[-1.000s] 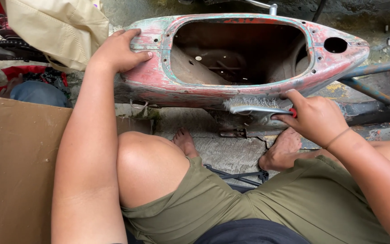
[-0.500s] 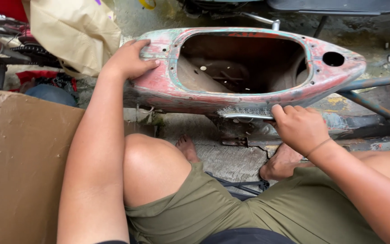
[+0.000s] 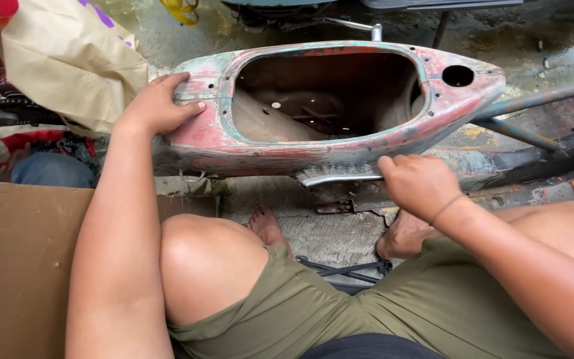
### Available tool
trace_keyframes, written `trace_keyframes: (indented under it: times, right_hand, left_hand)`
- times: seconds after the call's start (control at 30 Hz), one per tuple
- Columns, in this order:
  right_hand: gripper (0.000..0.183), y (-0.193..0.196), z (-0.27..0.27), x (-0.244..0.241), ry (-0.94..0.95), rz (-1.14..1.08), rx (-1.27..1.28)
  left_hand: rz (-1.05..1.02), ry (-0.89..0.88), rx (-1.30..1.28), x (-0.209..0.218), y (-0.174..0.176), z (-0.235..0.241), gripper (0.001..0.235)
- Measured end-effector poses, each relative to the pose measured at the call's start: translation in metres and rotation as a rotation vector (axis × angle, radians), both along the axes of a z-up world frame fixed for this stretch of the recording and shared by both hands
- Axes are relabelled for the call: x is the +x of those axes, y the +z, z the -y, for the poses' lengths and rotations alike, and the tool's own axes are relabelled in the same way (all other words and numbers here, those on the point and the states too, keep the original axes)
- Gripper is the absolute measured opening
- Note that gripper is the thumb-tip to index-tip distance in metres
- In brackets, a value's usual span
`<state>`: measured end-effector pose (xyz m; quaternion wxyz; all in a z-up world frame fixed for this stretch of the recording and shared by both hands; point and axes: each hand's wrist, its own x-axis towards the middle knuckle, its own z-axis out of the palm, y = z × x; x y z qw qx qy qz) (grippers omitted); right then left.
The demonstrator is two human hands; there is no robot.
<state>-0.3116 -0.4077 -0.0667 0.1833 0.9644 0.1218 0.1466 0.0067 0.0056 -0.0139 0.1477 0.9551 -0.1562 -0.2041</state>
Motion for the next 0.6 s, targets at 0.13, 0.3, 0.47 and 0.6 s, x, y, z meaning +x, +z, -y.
trace_keyframes:
  times: [0.13, 0.3, 0.47, 0.6]
  right_hand:
    - [0.029, 0.044, 0.021, -0.006, -0.019, -0.082, -0.023]
    - [0.033, 0.020, 0.011, -0.001, -0.067, -0.104, 0.076]
    - [0.032, 0.015, 0.002, 0.003, -0.057, -0.096, 0.073]
    - [0.035, 0.068, 0.018, -0.008, -0.176, -0.211, 0.090]
  left_hand:
    - [0.017, 0.012, -0.032, -0.003, -0.005, -0.002, 0.081]
    - [0.040, -0.056, -0.057, 0.002, 0.000, 0.005, 0.081]
    - [0.079, -0.048, -0.034, -0.002, 0.001, 0.003, 0.083]
    - [0.107, -0.035, -0.006, -0.007, -0.002, -0.001, 0.085]
